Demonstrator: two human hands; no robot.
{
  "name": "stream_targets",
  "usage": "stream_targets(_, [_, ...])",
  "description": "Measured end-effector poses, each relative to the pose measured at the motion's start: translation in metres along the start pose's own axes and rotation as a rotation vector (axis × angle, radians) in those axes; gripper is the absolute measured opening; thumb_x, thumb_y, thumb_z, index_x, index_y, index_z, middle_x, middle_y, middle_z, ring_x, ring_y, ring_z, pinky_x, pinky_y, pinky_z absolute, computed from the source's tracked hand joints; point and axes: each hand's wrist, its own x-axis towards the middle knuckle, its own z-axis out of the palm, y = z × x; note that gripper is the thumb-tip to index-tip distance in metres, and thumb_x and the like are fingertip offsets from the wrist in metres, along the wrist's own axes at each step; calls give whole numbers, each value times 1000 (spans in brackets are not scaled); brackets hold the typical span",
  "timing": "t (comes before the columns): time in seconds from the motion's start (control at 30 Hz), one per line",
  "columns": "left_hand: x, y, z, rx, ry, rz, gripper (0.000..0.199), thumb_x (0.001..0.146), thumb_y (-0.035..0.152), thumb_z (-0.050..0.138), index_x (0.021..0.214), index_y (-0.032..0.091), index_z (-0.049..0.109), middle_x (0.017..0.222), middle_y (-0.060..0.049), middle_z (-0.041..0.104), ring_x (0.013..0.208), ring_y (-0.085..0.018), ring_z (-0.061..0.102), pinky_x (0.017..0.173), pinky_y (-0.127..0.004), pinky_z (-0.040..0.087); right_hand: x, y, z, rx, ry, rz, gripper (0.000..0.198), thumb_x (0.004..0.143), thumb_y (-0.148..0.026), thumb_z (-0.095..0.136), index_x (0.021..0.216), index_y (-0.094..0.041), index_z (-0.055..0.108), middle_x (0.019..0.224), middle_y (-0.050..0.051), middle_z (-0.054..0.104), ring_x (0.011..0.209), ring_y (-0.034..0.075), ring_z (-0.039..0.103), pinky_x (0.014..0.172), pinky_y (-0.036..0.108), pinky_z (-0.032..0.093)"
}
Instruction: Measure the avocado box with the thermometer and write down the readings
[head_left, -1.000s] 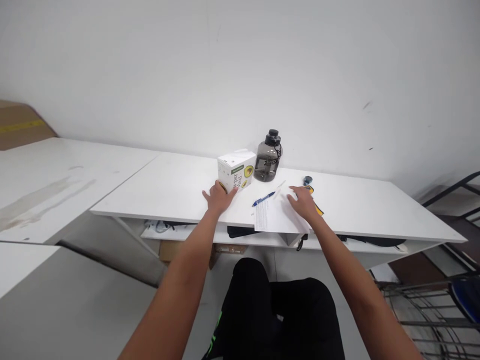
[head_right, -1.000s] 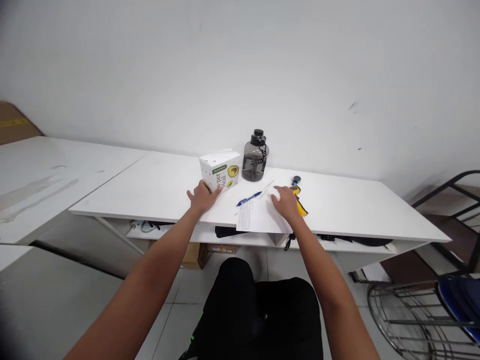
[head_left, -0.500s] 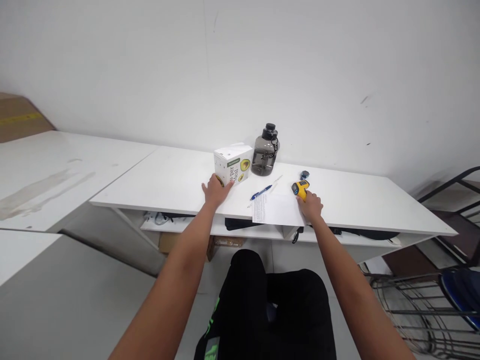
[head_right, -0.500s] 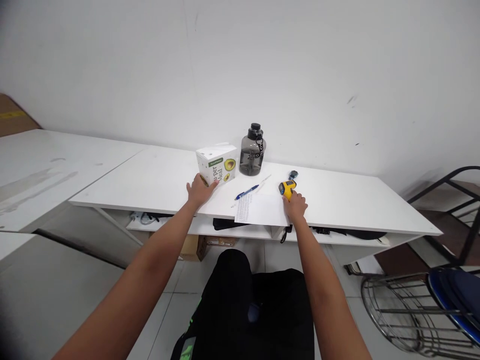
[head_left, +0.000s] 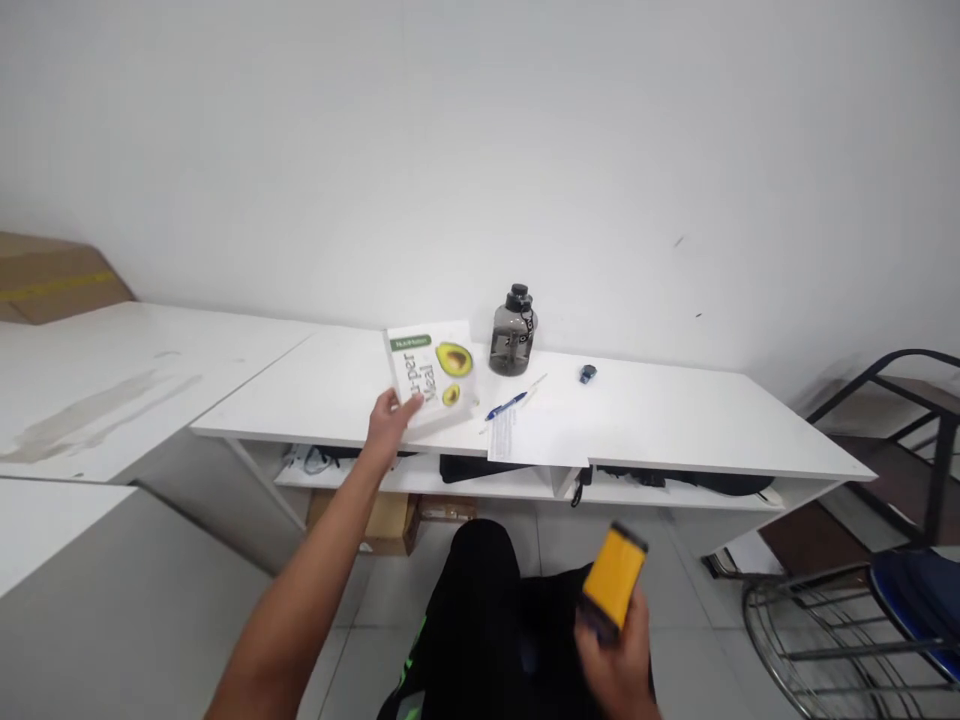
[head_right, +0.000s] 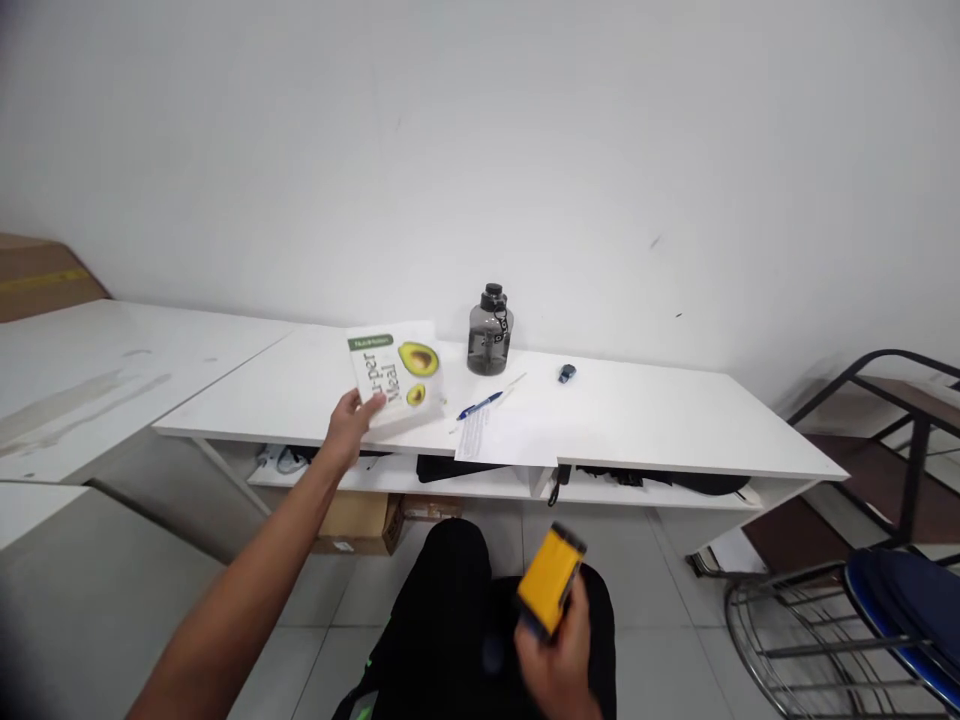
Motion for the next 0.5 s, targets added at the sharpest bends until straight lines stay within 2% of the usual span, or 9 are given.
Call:
stream_targets(0.03, [-23, -1, -4, -22, -38, -1, 57, 62, 45, 83, 109, 19, 61, 111, -8, 70, 96, -22, 68, 84, -35, 55, -21, -7, 1, -14, 35, 53, 55, 79, -39, 63, 132, -34, 48, 95, 5, 70, 76, 30, 71, 58, 41, 61])
stream_targets(0.07, [-48, -3, -8, -40, -86, -13, 60, 62, 44, 83, 111, 19, 61, 113, -9, 70, 99, -23, 68, 86, -37, 55, -34, -17, 1, -7, 9, 76, 50, 78, -37, 64, 127, -36, 53, 93, 4, 72, 77, 31, 72, 58, 40, 62])
stream_targets(0.1, [-73, -5, -10, -55, -125, -25, 63, 61, 43, 84, 114, 19, 60, 115, -9, 69, 102, -25, 67, 89, -38, 55, -37, -29, -1, 30, -92, 72, 44, 77, -34, 65, 121, -36, 59, 90, 2, 73, 76, 30, 72, 59, 38, 63])
stream_targets(0.13, [-98, -9, -11, -64, -126, -26, 68, 59, 41, 86, 117, 19, 59, 118, -9, 69, 106, -26, 66, 90, -39, 54, -34, -43, -3, 76, -215, 51, 40, 76, -33, 66, 116, -33, 63, 89, 1, 74, 74, 29, 72, 59, 37, 63])
stream_targets(0.17, [-121, -12, -11, -51, -147, -37, 72, 56, 38, 88, 119, 19, 58, 122, -10, 67, 109, -28, 65, 92, -39, 54, -25, -56, -6, 97, -274, 39, 35, 76, -33, 66, 111, -30, 66, 88, 1, 74, 74, 28, 72, 61, 36, 63])
stream_targets(0.23, [-156, -19, -10, -49, -167, -81, 77, 55, 36, 88, 124, 21, 56, 128, -10, 65, 114, -29, 64, 92, -40, 55, 2, -80, -14, 131, -374, 24, 19, 74, -32, 65, 92, -26, 71, 75, 0, 72, 64, 24, 69, 57, 31, 60])
stream_targets(0.33, [-181, -26, -9, -71, -202, -162, 78, 58, 36, 87, 127, 23, 53, 128, -10, 65, 113, -29, 65, 91, -40, 57, 34, -97, -22, 144, -443, 39, 9, 75, -33, 66, 76, -25, 68, 65, -1, 67, 57, 20, 63, 51, 29, 56])
stream_targets(0.5, [-183, -27, -11, -71, -227, -174, 78, 57, 37, 87, 126, 24, 53, 127, -11, 65, 114, -30, 65, 92, -41, 57, 45, -98, -25, 160, -451, 94, 10, 78, -33, 65, 78, -23, 66, 66, -1, 64, 57, 17, 59, 53, 27, 52])
